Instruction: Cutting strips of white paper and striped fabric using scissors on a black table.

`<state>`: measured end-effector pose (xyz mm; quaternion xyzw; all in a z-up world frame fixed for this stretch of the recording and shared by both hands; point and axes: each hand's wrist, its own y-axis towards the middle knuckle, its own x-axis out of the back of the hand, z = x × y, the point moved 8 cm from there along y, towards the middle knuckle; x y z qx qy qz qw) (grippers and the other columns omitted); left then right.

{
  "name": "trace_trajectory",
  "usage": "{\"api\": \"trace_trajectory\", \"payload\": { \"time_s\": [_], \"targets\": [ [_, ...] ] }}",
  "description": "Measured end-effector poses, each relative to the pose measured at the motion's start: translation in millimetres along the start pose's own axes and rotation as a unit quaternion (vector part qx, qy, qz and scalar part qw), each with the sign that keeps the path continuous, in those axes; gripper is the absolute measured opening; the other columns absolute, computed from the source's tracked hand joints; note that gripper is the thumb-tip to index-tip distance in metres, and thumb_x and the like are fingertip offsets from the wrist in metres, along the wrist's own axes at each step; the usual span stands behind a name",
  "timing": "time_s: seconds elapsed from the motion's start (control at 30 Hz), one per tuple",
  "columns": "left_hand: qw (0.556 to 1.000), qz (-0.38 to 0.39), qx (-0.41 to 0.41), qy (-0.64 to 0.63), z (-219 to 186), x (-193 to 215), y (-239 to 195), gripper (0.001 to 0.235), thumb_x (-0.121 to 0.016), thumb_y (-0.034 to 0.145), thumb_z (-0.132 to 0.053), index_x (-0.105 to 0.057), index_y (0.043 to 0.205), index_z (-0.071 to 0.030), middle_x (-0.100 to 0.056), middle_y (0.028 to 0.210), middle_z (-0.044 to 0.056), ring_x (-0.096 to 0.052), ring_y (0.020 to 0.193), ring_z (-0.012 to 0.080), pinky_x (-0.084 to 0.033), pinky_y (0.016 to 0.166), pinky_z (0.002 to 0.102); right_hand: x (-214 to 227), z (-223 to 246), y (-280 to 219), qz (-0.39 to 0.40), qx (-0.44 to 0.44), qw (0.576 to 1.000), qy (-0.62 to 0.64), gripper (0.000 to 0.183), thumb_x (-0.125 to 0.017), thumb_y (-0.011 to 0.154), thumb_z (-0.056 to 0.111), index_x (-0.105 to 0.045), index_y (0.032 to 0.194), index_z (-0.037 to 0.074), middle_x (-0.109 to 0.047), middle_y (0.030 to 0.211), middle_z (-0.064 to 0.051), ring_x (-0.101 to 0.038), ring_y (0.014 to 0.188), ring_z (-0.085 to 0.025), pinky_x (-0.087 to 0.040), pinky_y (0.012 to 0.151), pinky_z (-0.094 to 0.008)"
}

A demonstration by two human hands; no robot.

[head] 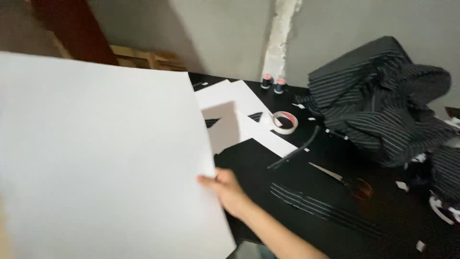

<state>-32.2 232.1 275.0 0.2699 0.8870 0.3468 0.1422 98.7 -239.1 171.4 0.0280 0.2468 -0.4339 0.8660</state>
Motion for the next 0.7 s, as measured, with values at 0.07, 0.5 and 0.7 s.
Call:
{"api": "trace_trajectory", "payload": {
  "time_s": [0.07, 0.5, 0.7],
  "targets": [
    [0.991, 0.055, 0.012, -0.118, -90.0, -109.5, -32.0, 0.064, -0.038, 0.101, -0.057, -0.028, 0.143, -0.010, -0.026, 0.149, 0.003, -0.024, 0.140, 0.0160, -0.022, 0.120, 0.036, 45.8, 23.7, 1.7, -0.060, 0.013, 0.998, -0.027, 0.030, -0.075, 0.072, 0.018, -0.069, 0.096, 0.000, -0.072, 0.090, -0.013, -0.065, 0.070, -0.018, -0.054, 0.062, -0.030],
    [0.839, 0.224, 0.490, -0.078, -103.4, -216.3, -253.3, 0.058, -0.041, 0.081, 0.005, -0.035, 0.138, 0.003, -0.041, 0.145, 0.013, -0.038, 0.135, 0.0243, -0.025, 0.115, 0.044, 216.1, 78.6, -159.1, 0.102, 0.016, 0.730, -0.676, 0.046, -0.048, 0.093, 0.024, -0.043, 0.139, 0.021, -0.034, 0.149, 0.002, -0.013, 0.142, -0.025, -0.002, 0.113, -0.047],
    [0.818, 0.170, 0.549, -0.005, -88.0, -208.0, -268.0, 0.036, -0.054, 0.086, 0.001, -0.059, 0.118, 0.015, -0.063, 0.114, 0.026, -0.058, 0.099, 0.0345, -0.043, 0.089, 0.045, 194.7, 57.2, -150.4, -0.132, 0.220, 0.482, -0.838, 0.065, -0.041, 0.093, 0.050, -0.027, 0.146, 0.015, -0.025, 0.153, -0.001, -0.020, 0.140, -0.026, -0.010, 0.111, -0.051]
  ]
}}
